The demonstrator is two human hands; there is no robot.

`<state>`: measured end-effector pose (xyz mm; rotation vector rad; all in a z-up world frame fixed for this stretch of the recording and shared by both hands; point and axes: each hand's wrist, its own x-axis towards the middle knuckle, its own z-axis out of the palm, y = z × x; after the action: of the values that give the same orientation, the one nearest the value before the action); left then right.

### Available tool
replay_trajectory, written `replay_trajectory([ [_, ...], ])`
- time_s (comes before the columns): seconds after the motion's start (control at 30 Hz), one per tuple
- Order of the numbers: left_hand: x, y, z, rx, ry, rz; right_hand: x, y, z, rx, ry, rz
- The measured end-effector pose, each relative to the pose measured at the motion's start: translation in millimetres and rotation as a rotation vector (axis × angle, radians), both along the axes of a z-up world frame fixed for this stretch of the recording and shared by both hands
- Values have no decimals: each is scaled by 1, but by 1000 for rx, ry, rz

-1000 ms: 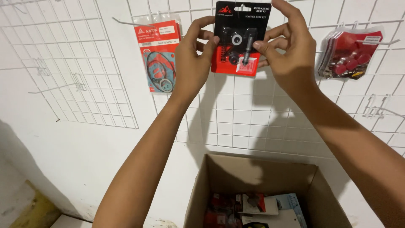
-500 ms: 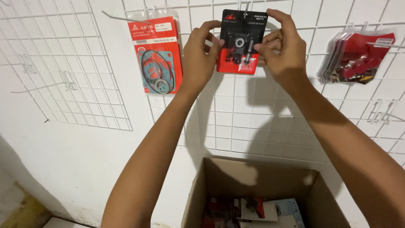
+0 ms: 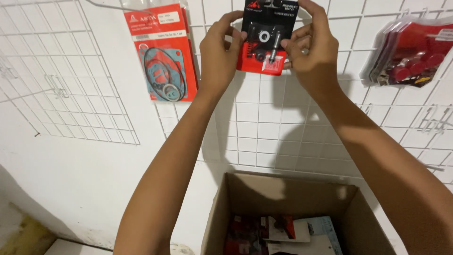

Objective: The person wipes the packaging of various hardware items with a cloth. They pick up items from a cardboard box, wipe them with a cloth, and place them on a wall grid. The items include a red and black package and a clear plastic package.

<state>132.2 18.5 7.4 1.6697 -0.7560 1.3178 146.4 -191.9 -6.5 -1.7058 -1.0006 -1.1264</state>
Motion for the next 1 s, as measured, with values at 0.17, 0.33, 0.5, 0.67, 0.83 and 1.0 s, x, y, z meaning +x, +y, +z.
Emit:
replay_trajectory([
  [0.17,2,0,-6,-9,17,-44,-1,0,-6,14,-18,41],
  [0.33,6,-1,-5,-30,20,-81,-5,2,-5,17,-38,4],
  [0.5,2,0,-6,-16,55,-45,-4,-2,-15,-16,-49,-85],
  [0.67,-6,-2,-45,-23,-52,221,-39,-12,-53,-67,52,-1],
  [0.83,-52,-29,-112,17,65,242,-103,-18,-110,-226,269,55],
  [1.0,-80,-63,-194,158,342,-8,-153,-21,-172,-1144,947,-137],
])
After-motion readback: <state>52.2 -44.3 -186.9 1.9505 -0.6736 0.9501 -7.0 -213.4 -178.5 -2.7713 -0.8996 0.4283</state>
